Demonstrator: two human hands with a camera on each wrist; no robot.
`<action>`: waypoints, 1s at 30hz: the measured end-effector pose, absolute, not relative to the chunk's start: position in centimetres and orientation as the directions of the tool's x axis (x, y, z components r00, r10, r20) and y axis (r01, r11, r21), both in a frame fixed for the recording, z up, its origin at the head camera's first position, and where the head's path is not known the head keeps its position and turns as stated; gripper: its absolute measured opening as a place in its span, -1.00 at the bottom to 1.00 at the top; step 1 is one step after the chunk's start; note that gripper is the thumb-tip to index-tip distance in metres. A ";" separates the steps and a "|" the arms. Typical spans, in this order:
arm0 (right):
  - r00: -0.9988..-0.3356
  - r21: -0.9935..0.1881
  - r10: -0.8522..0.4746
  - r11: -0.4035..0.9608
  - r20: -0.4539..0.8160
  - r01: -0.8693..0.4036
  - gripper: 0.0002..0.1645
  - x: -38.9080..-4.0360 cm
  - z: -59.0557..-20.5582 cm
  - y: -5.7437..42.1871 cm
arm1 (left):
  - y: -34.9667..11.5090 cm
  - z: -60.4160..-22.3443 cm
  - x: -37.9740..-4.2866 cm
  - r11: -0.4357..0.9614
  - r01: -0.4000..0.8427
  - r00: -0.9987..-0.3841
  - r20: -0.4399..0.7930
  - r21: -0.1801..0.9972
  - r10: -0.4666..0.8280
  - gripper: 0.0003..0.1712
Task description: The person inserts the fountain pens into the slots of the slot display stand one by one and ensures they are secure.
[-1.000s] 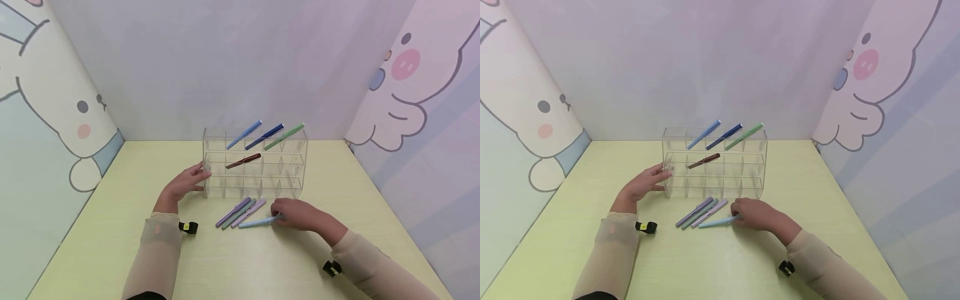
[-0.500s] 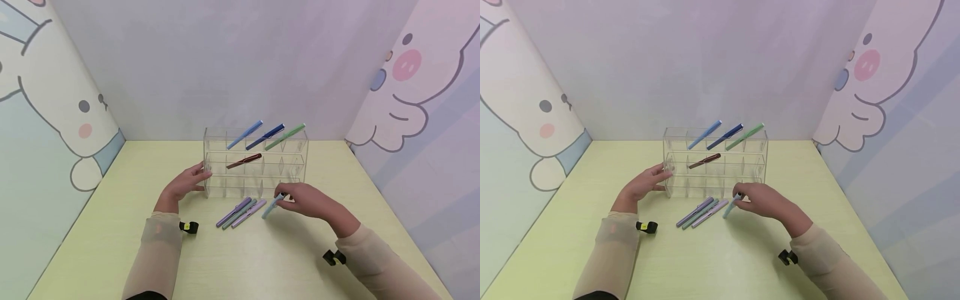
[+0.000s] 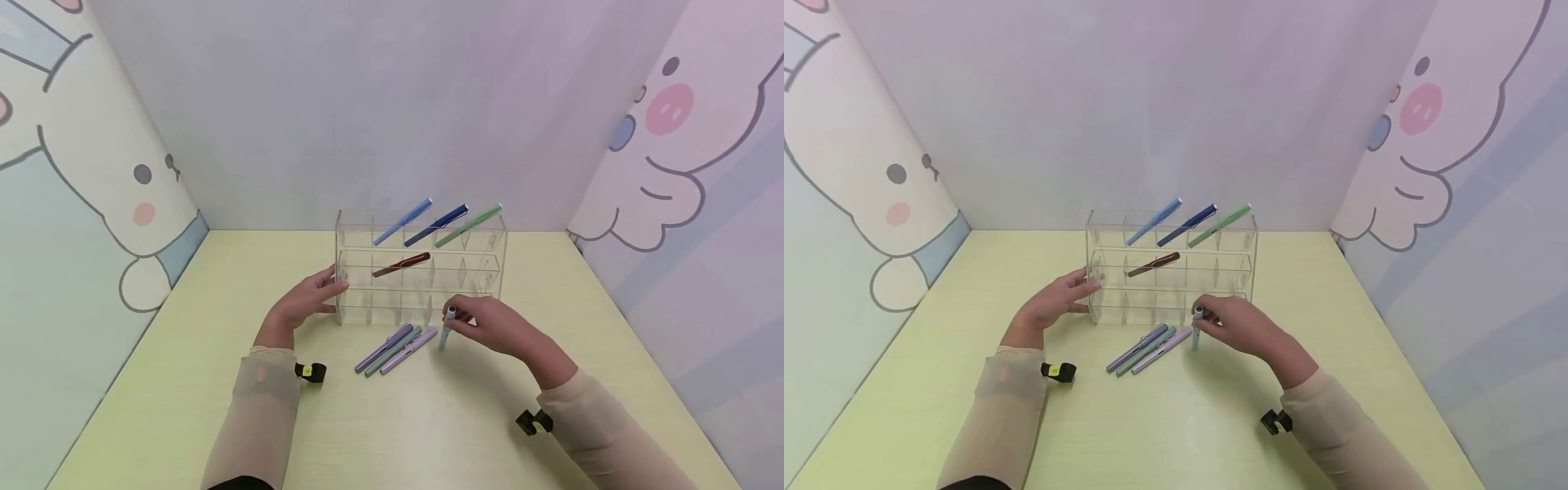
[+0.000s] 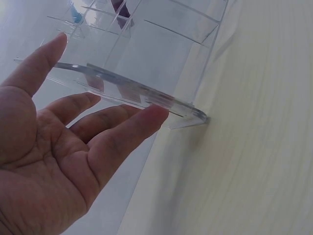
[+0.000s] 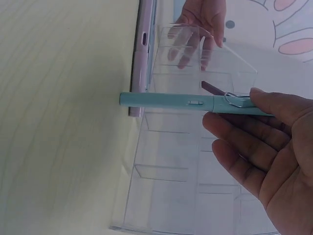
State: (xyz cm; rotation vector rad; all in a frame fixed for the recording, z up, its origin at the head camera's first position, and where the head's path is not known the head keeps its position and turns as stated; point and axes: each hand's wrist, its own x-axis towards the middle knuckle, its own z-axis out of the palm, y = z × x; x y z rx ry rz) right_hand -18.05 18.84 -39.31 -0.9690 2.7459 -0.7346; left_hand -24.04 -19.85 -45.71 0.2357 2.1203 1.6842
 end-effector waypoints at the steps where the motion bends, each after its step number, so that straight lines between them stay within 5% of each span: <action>1: -0.786 -0.492 -0.617 0.673 0.038 -0.552 -0.77 -18.1 -39.4 18.8 | -19.9 -45.7 -24.0 0.252 -0.124 -0.897 -0.217 0.960 0.385 -0.04; 22: -0.796 -0.493 -0.582 0.650 0.167 -0.578 -0.57 -19.6 -40.3 18.2 | -19.7 -45.6 -23.9 0.255 -0.127 -0.898 -0.220 0.959 0.380 -0.02; 30: -0.805 -0.569 -0.441 0.570 0.397 -0.593 -0.58 -21.3 -37.8 19.4 | -19.7 -45.4 -23.8 0.246 -0.118 -0.895 -0.210 0.962 0.393 -0.06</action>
